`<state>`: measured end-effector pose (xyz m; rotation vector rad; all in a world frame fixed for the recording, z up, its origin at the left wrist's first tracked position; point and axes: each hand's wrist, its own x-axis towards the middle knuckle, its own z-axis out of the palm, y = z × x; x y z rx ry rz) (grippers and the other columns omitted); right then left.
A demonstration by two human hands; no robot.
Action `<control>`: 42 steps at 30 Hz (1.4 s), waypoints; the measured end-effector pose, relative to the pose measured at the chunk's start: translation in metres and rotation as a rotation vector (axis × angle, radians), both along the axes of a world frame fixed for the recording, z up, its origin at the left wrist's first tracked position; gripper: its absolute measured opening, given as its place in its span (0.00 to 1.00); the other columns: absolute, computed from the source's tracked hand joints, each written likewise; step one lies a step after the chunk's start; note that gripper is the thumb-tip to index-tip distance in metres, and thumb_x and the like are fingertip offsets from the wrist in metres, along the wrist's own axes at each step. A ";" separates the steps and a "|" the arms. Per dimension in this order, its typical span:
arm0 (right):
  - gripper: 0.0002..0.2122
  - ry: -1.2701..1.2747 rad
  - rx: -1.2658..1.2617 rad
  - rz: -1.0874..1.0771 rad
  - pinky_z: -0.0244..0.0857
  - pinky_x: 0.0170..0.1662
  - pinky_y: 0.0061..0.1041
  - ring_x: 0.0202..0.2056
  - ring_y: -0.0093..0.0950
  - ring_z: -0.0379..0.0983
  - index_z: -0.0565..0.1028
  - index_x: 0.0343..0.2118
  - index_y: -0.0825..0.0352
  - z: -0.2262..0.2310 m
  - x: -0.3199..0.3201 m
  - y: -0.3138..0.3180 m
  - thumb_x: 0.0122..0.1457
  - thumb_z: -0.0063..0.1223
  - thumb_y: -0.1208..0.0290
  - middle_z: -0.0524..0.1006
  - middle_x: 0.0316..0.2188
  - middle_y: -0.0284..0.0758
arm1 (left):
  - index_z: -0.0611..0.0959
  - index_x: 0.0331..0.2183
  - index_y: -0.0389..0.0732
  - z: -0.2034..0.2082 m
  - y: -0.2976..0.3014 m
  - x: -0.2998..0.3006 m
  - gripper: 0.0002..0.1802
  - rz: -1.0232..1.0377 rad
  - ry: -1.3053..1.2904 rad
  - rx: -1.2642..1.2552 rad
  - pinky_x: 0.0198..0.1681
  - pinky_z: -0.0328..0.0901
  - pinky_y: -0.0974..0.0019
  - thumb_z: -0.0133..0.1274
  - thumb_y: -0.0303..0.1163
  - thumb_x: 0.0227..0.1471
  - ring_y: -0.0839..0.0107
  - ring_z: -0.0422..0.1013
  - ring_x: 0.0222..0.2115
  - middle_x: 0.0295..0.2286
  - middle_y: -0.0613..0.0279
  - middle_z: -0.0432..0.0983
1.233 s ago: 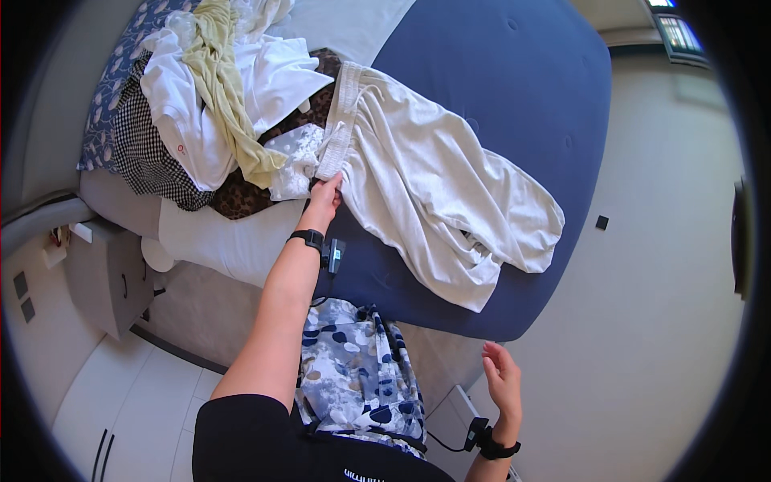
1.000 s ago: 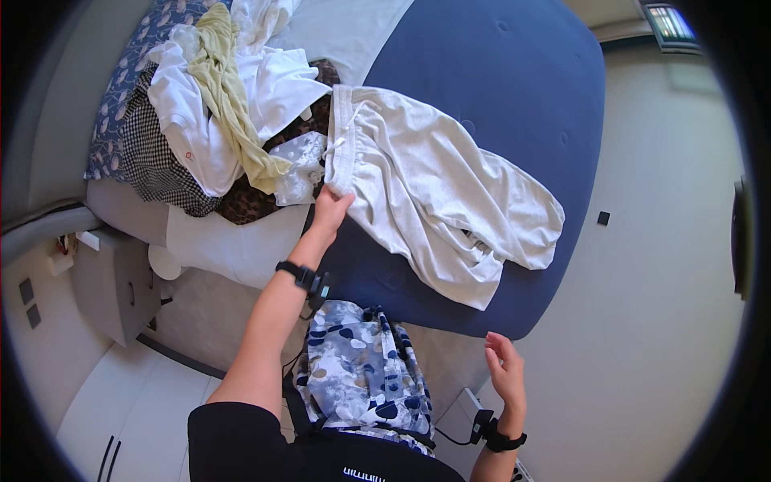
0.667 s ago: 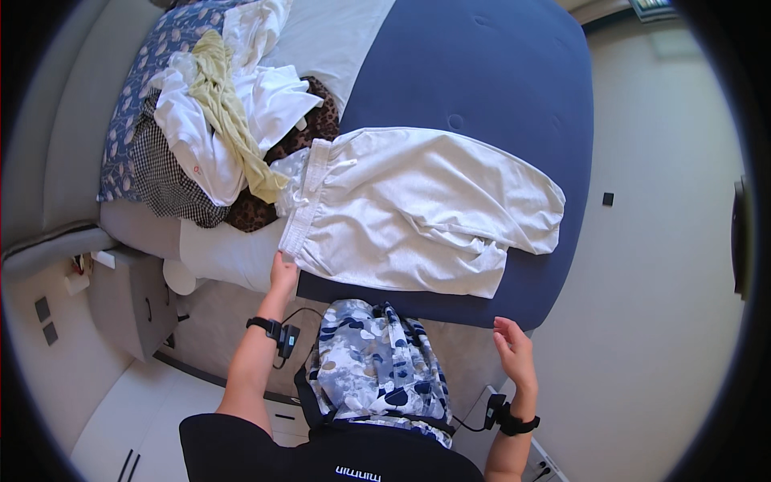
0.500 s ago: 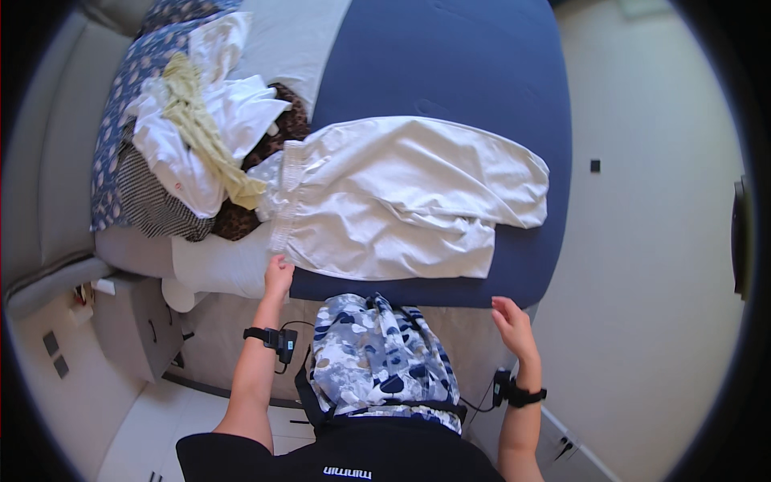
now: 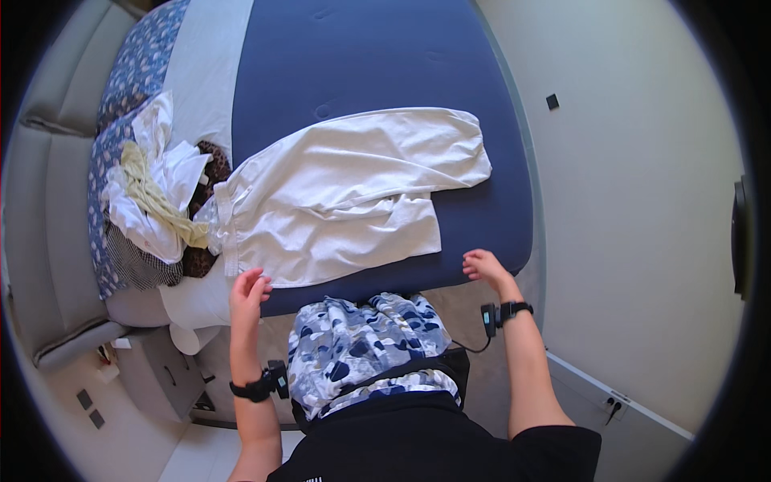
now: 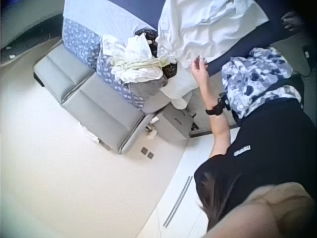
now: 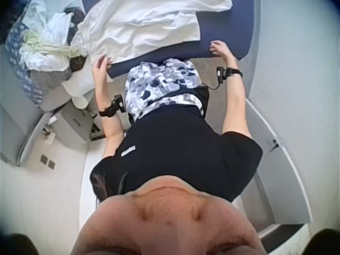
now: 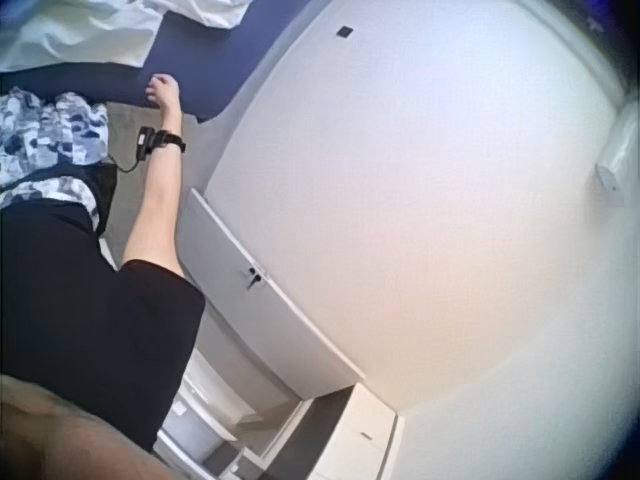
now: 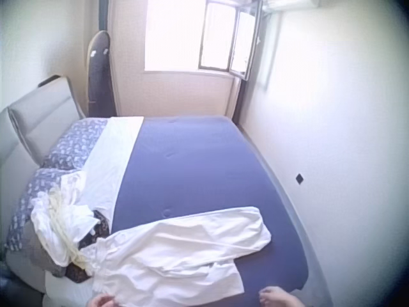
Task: The person removes garments from a closet, lays them flat on a bed, and folds them by hand before returning them to the closet.
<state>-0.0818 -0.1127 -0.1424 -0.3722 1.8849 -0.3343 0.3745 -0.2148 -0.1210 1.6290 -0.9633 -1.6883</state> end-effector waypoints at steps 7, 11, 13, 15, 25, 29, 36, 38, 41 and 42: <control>0.07 0.094 0.113 -0.215 0.66 0.23 0.24 0.22 0.24 0.68 0.66 0.32 0.66 -0.088 -0.042 -0.025 0.50 0.39 0.73 0.68 0.22 0.34 | 0.71 0.36 0.37 0.091 0.014 -0.036 0.12 0.145 -0.086 -0.103 0.30 0.59 0.77 0.44 0.29 0.47 0.78 0.66 0.27 0.28 0.62 0.71; 0.08 0.053 0.174 -0.166 0.67 0.18 0.24 0.19 0.25 0.70 0.69 0.29 0.68 -0.123 -0.022 -0.037 0.47 0.40 0.74 0.71 0.21 0.36 | 0.71 0.36 0.35 0.127 0.015 -0.054 0.12 0.140 -0.134 -0.209 0.31 0.59 0.76 0.43 0.28 0.47 0.76 0.66 0.28 0.28 0.62 0.70; 0.10 -0.069 0.150 -0.185 0.67 0.19 0.24 0.21 0.26 0.70 0.67 0.34 0.68 -0.133 -0.010 -0.044 0.47 0.41 0.74 0.70 0.24 0.37 | 0.71 0.36 0.35 0.139 0.017 -0.065 0.12 0.130 -0.166 -0.229 0.31 0.60 0.76 0.43 0.28 0.47 0.76 0.66 0.28 0.28 0.61 0.70; 0.15 -0.151 0.123 -0.230 0.67 0.21 0.25 0.24 0.28 0.69 0.62 0.40 0.68 -0.139 0.005 -0.049 0.47 0.43 0.74 0.68 0.30 0.38 | 0.71 0.36 0.35 0.145 0.017 -0.073 0.12 0.121 -0.204 -0.221 0.31 0.60 0.76 0.43 0.28 0.47 0.76 0.66 0.28 0.28 0.61 0.70; 0.26 -0.296 -0.011 -0.333 0.63 0.30 0.18 0.31 0.27 0.67 0.51 0.48 0.71 -0.175 0.028 -0.053 0.45 0.47 0.77 0.65 0.36 0.40 | 0.71 0.35 0.35 0.146 0.002 -0.119 0.12 -0.047 -0.333 -0.154 0.31 0.59 0.76 0.43 0.28 0.46 0.77 0.65 0.27 0.27 0.61 0.70; 0.13 -0.255 -0.008 -0.052 0.59 0.24 0.16 0.24 0.21 0.64 0.67 0.35 0.72 -0.153 0.018 -0.060 0.42 0.47 0.77 0.68 0.24 0.34 | 0.71 0.36 0.34 0.142 -0.006 -0.124 0.12 -0.125 -0.311 -0.141 0.31 0.59 0.76 0.43 0.27 0.46 0.77 0.65 0.27 0.27 0.61 0.70; 0.14 -0.095 -0.648 0.343 0.63 0.32 0.30 0.27 0.38 0.70 0.70 0.30 0.67 -0.071 0.072 -0.097 0.37 0.47 0.70 0.72 0.26 0.45 | 0.71 0.36 0.35 0.137 -0.008 -0.120 0.11 -0.152 -0.285 -0.165 0.32 0.60 0.75 0.43 0.27 0.46 0.77 0.66 0.28 0.27 0.61 0.70; 0.14 -0.106 -0.665 0.688 0.64 0.32 0.32 0.28 0.40 0.69 0.69 0.32 0.66 -0.034 0.115 -0.103 0.37 0.47 0.70 0.72 0.27 0.45 | 0.71 0.36 0.35 0.135 -0.004 -0.115 0.12 -0.151 -0.302 -0.157 0.32 0.60 0.75 0.43 0.27 0.46 0.77 0.66 0.28 0.27 0.62 0.70; 0.17 -0.435 -0.620 1.212 0.63 0.36 0.31 0.33 0.41 0.68 0.68 0.37 0.65 -0.026 0.172 -0.095 0.39 0.46 0.71 0.72 0.31 0.43 | 0.71 0.36 0.35 0.132 0.001 -0.112 0.12 -0.158 -0.303 -0.140 0.32 0.60 0.76 0.43 0.27 0.46 0.77 0.65 0.28 0.27 0.62 0.70; 0.19 -0.543 -0.619 1.293 0.61 0.40 0.30 0.36 0.40 0.66 0.67 0.39 0.65 -0.036 0.182 -0.089 0.40 0.45 0.71 0.71 0.34 0.42 | 0.71 0.36 0.35 0.131 0.002 -0.110 0.12 -0.169 -0.300 -0.140 0.33 0.60 0.75 0.43 0.26 0.46 0.77 0.65 0.28 0.28 0.62 0.70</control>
